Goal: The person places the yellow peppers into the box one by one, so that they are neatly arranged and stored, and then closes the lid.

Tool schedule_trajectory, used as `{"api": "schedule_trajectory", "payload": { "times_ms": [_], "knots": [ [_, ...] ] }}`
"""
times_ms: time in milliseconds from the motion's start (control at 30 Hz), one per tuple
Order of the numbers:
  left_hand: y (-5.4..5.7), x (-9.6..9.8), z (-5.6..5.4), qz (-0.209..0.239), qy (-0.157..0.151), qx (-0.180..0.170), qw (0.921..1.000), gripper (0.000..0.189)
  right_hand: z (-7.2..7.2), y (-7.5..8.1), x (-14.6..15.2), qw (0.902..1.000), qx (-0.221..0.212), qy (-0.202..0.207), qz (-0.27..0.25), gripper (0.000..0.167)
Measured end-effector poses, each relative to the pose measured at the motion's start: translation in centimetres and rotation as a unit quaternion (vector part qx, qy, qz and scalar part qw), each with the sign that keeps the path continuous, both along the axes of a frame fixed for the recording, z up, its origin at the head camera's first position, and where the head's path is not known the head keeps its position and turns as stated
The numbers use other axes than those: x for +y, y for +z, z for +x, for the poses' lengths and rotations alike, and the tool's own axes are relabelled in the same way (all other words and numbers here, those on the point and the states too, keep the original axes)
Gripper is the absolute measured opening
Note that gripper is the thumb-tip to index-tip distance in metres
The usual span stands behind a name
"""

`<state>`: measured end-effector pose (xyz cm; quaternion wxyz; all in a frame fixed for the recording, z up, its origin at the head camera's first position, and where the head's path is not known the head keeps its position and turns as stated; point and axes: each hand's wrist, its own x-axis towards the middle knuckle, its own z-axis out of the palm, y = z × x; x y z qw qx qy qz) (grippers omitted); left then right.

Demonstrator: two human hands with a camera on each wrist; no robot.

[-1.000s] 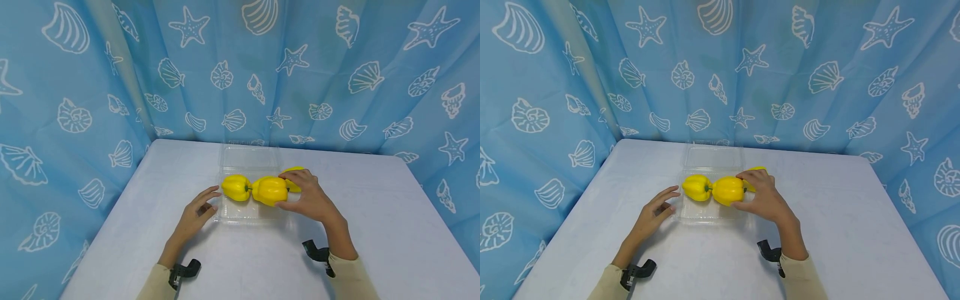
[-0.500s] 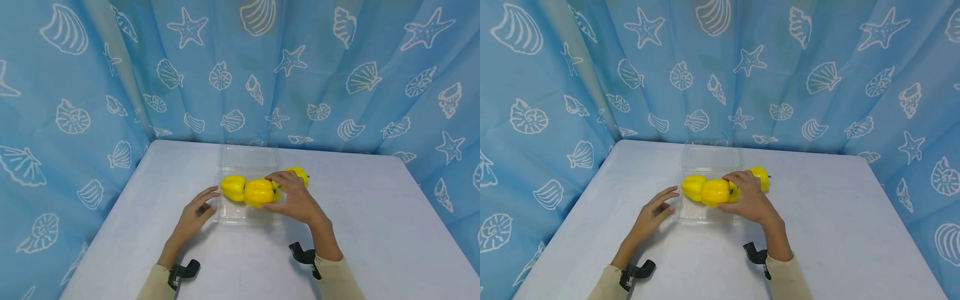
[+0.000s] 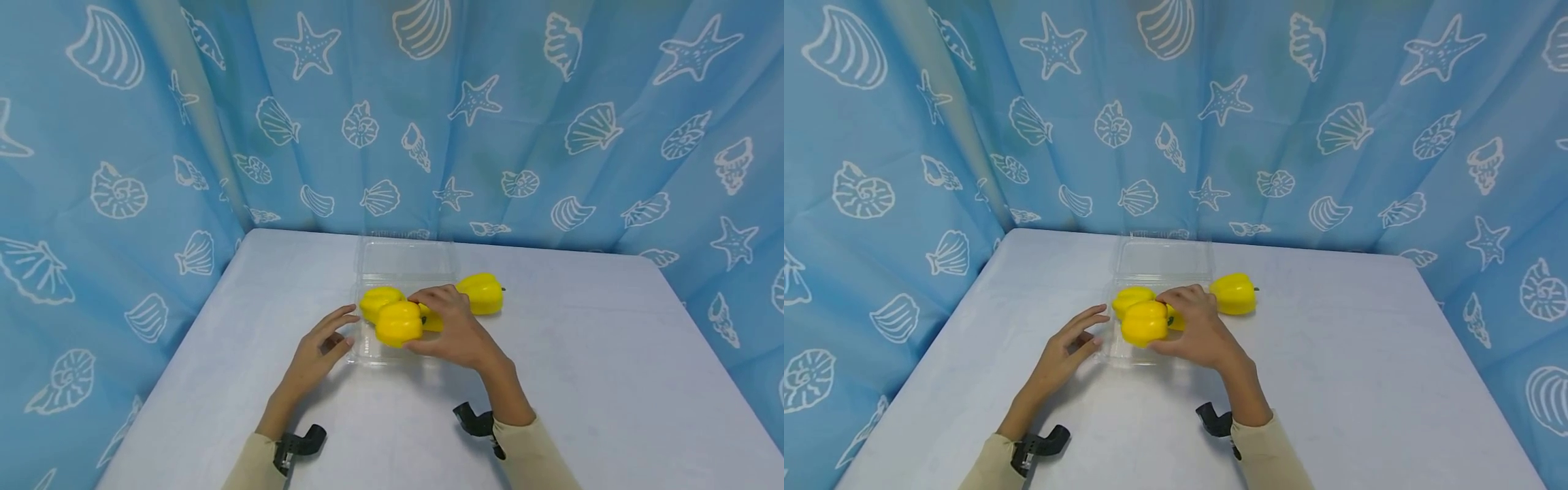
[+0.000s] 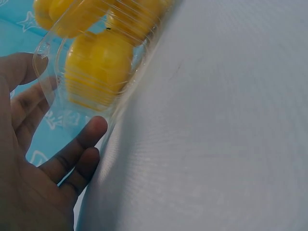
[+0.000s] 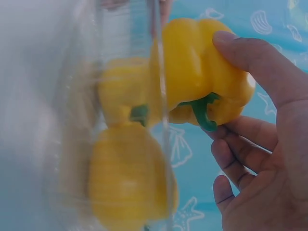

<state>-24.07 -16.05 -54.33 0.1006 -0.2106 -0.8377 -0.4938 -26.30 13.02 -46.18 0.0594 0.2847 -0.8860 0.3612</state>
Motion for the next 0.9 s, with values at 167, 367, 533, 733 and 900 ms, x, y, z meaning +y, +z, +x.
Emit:
{"api": "schedule_trajectory", "payload": {
  "times_ms": [167, 367, 533, 733, 900],
  "knots": [
    [-0.1, 0.0, 0.0, 0.000, 0.003, 0.001, 1.0000, 0.037, 0.0, -0.5, -0.8, 0.9999, 0.000, 0.003, 0.012, 0.065],
    [-0.2, 0.0, -0.1, -0.004, 0.006, 0.002, 1.0000, 0.038, 0.1, -1.1, -1.6, 0.9994, 0.002, 0.007, 0.034, 0.069],
    [0.0, 0.0, -0.2, -0.005, 0.005, -0.002, 1.0000, 0.038, 0.0, -1.6, -2.1, 0.9983, 0.010, 0.006, 0.056, 0.070],
    [0.2, -0.1, -0.1, -0.001, 0.001, -0.008, 1.0000, 0.039, -0.2, -2.2, -2.6, 0.9974, -0.001, 0.004, 0.071, 0.072],
    [0.1, -0.1, -0.1, 0.004, -0.003, -0.010, 0.9999, 0.040, -0.3, -2.5, -2.9, 0.9976, 0.003, 0.009, 0.069, 0.071]
  ]
}}
